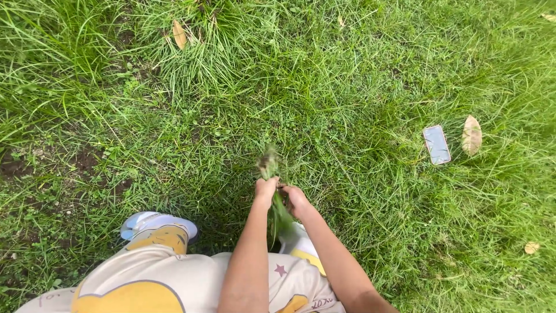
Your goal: Pulling weeds and grass from a lawn by hand while sitting on the ground.
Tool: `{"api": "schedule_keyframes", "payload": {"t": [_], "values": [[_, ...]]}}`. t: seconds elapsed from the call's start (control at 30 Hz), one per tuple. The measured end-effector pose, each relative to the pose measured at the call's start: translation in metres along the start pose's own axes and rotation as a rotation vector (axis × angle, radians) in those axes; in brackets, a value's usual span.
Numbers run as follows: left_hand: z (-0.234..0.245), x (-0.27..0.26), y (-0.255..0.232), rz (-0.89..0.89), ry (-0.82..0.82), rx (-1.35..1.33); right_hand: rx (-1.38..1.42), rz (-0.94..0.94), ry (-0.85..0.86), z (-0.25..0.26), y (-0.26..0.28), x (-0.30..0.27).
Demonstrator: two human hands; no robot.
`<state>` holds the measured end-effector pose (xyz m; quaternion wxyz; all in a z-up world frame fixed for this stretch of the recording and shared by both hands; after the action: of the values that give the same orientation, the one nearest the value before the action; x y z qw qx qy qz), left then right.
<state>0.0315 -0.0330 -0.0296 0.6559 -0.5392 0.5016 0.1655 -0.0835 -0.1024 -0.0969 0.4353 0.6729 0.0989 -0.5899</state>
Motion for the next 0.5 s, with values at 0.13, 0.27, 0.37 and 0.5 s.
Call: {"api": "schedule_keyframes", "payload": {"t": [0.13,0.27,0.37,0.5], "values": [[0.011,0.028,0.000,-0.067,-0.079,0.299,0.041,0.025,0.036,-0.004,0.011,-0.016],[0.021,0.056,0.024,-0.026,-0.144,-0.072,0.042,0.070,0.046,-0.005,0.027,-0.033],[0.035,0.083,0.042,-0.025,-0.206,-0.130,0.033,0.084,0.084,-0.005,0.026,-0.021],[0.040,0.090,0.050,-0.012,-0.237,-0.149,0.082,0.095,0.092,-0.006,0.028,-0.027]]}}
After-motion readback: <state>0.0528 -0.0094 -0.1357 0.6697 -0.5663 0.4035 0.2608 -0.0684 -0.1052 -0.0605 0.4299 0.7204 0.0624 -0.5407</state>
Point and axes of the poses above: each hand's wrist, its own x-axis towards the middle knuckle, its own z-axis out of the back of the hand, y = z × x, the point moved 10 cm from there along x, towards the middle knuckle, and after that the axes turned 15 degrees about -x, right-handed, at the moved point
